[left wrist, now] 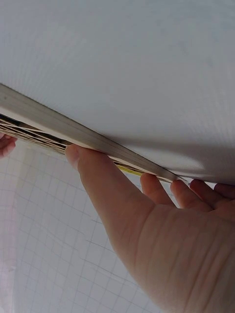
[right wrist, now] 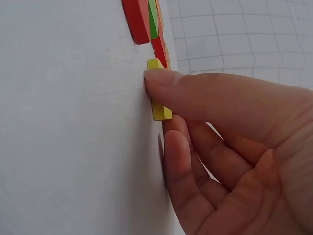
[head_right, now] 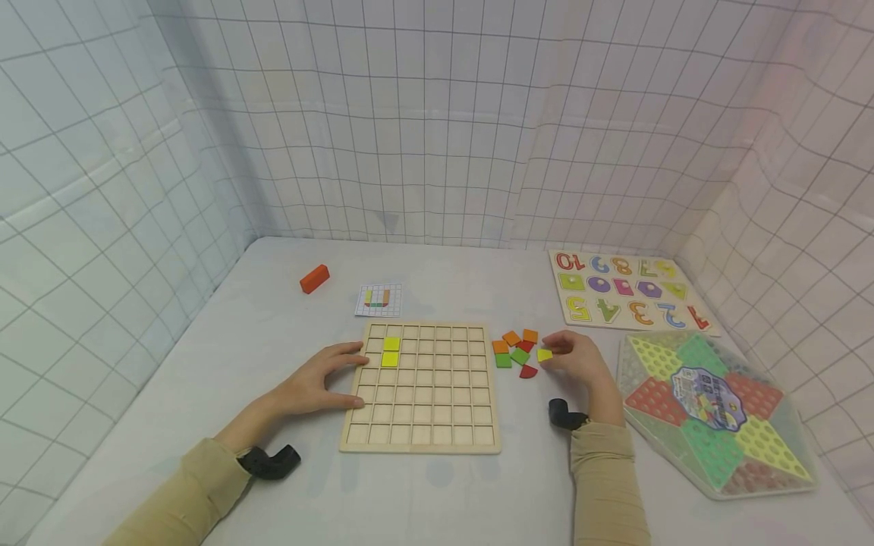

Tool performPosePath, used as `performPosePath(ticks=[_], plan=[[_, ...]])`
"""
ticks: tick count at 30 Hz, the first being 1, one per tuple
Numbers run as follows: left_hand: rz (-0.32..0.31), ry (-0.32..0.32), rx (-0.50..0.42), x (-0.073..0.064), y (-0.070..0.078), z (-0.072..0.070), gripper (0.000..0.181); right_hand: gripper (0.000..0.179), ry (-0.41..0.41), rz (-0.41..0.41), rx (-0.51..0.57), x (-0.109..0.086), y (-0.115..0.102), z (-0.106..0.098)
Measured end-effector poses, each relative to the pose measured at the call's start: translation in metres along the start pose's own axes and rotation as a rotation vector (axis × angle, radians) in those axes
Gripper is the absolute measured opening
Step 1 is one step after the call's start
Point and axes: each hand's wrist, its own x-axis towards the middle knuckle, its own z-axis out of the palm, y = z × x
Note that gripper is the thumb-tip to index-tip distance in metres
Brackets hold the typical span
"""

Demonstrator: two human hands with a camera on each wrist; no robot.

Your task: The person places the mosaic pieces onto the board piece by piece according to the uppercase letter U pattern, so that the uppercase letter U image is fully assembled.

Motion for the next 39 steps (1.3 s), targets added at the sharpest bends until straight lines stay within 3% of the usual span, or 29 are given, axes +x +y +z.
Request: performPosePath(ticks=[29,39], plan=[[0.002,0.004,-0.001,-0.001,0.001,0.000,0.066,0.039,0.042,-0.017,-0.081,0.001,-0.001,0.002],[0.015,0.013,0.000,0.000,0.001,0.000,0.065,0.037,0.076,-0.094,-0.082,0.002,-0.017,0.003]])
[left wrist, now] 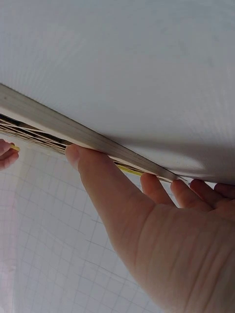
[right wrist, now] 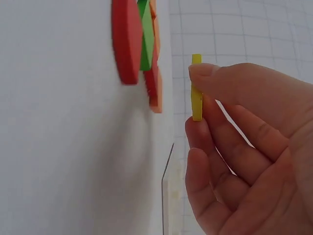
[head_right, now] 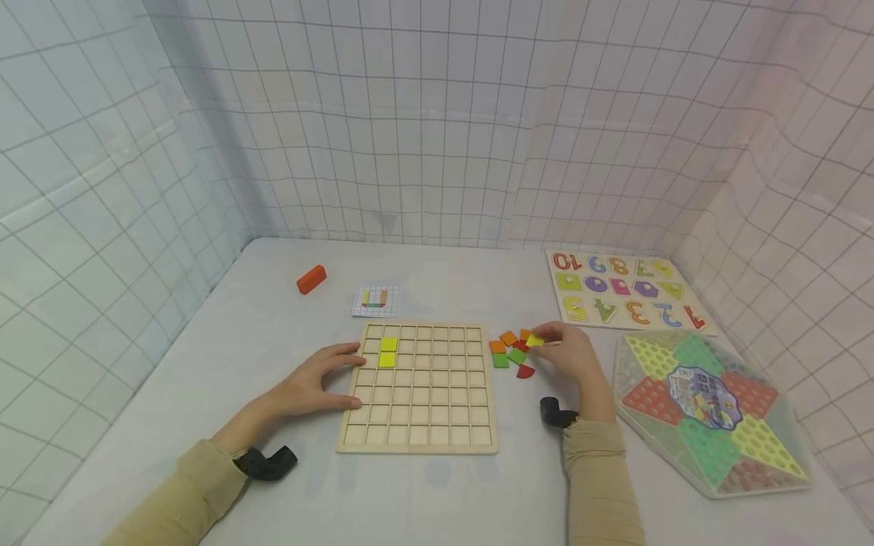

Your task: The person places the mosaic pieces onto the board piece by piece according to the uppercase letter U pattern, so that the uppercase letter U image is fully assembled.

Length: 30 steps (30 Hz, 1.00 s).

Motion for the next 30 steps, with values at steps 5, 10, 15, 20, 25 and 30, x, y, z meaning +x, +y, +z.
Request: performPosePath(ticks=[5,10,15,20,25,30], plan=[[0.001,-0.001,-0.003,0.000,0.000,-0.001,0.065,0.035,0.040,-0.067,-0.010,0.002,-0.016,0.004],[-0.002,-0.002,-0.002,0.000,0.001,-0.001,0.065,0.034,0.051,-0.156,-0.021,0.003,-0.045,0.013],[-0.019,-0.003,-0.008,0.000,0.000,-0.001,0.066,0.031,0.010,-0.248,0.000,0.004,-0.072,0.026],[-0.023,-0.001,-0.009,0.000,-0.001,0.000,0.067,0.030,-0.050,-0.337,0.057,0.004,-0.092,0.042],[-0.022,-0.001,-0.011,0.001,-0.002,0.000,0.067,0.029,-0.127,-0.431,0.085,0.004,-0.109,0.061],[-0.016,-0.007,-0.015,0.001,-0.001,0.001,0.066,0.028,-0.217,-0.480,0.061,0.006,-0.122,0.082]])
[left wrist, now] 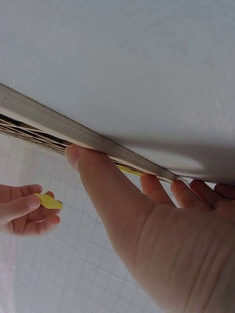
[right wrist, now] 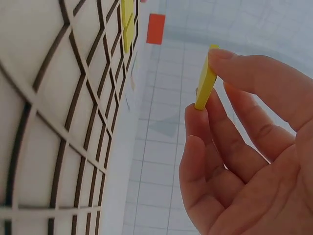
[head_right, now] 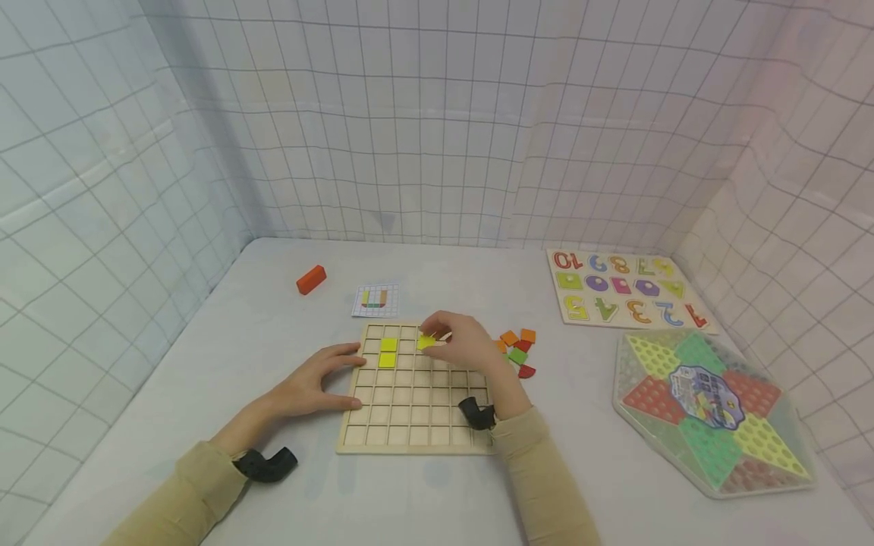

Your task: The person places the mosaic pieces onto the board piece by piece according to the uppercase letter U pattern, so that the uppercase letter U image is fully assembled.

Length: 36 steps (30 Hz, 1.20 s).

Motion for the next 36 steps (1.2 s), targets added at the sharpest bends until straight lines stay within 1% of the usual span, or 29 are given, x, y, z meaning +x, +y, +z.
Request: performPosePath(ticks=[4,8,12,16,20,29,36], plan=[[-0.016,-0.008,-0.004,0.000,0.000,0.000,0.066,0.026,-0.066,-0.004,-0.004,0.008,-0.007,0.014],[-0.019,-0.014,0.001,0.000,0.001,0.000,0.065,0.025,-0.120,-0.011,-0.002,0.015,-0.013,0.027],[-0.007,-0.009,0.005,0.000,0.001,0.000,0.066,0.026,-0.166,0.007,-0.020,0.020,-0.017,0.038],[-0.014,-0.007,0.002,0.000,0.001,-0.001,0.066,0.025,-0.200,0.057,-0.050,0.022,-0.022,0.045],[-0.029,-0.016,0.008,0.000,0.001,-0.001,0.066,0.025,-0.220,0.085,-0.063,0.023,-0.024,0.051],[-0.032,-0.023,0.006,0.000,0.000,0.000,0.066,0.022,-0.247,0.048,-0.072,0.026,-0.025,0.060],[-0.037,-0.023,0.011,0.000,0.000,0.000,0.065,0.022,-0.230,0.032,-0.104,0.024,-0.024,0.062]])
